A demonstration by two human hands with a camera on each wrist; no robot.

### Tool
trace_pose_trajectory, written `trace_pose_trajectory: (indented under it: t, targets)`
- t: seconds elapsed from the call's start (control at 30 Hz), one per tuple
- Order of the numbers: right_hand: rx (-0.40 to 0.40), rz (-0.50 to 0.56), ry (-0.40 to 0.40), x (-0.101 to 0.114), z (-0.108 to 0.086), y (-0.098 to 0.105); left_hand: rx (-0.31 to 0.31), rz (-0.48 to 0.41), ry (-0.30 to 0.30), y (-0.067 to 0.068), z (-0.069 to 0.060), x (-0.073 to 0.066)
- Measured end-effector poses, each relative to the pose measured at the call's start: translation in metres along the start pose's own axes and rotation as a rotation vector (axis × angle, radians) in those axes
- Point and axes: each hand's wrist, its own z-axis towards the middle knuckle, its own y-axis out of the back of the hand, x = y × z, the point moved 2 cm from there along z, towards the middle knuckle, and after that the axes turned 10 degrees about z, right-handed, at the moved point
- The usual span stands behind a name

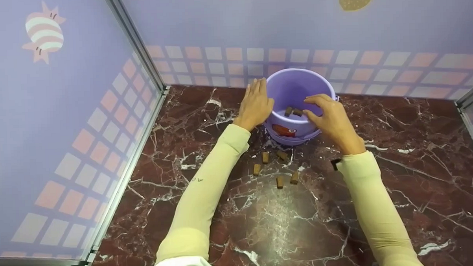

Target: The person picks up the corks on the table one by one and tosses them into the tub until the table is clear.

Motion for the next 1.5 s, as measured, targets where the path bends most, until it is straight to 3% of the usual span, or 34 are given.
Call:
trace_pose_trajectory:
  t: [0.2, 0.47, 0.8, 1.2, 1.5]
  targets:
    - [-0.016, -0.010, 0.039, -0.002, -0.001, 0.003, 0.007, 0.018, -0.003, 0.000, 0.001, 0.000]
    - [-0.126, -0.052, 0.113, -0.005, -0.003, 0.014, 0.013, 0.026, -0.008, 0.003, 0.001, -0.001]
    - [-0.194, -0.126, -0.060, -0.011, -0.009, 0.021, 0.006, 0.037, -0.013, 0.002, 0.001, -0.002]
    - [0.002, -0.214, -0.250, -0.027, -0.011, 0.029, 0.007, 0.062, -0.015, 0.000, 0.002, -0.004]
    - [0.103, -0.245, -0.288, -0.035, -0.011, 0.028, 0.011, 0.043, -0.017, 0.001, 0.001, -0.003]
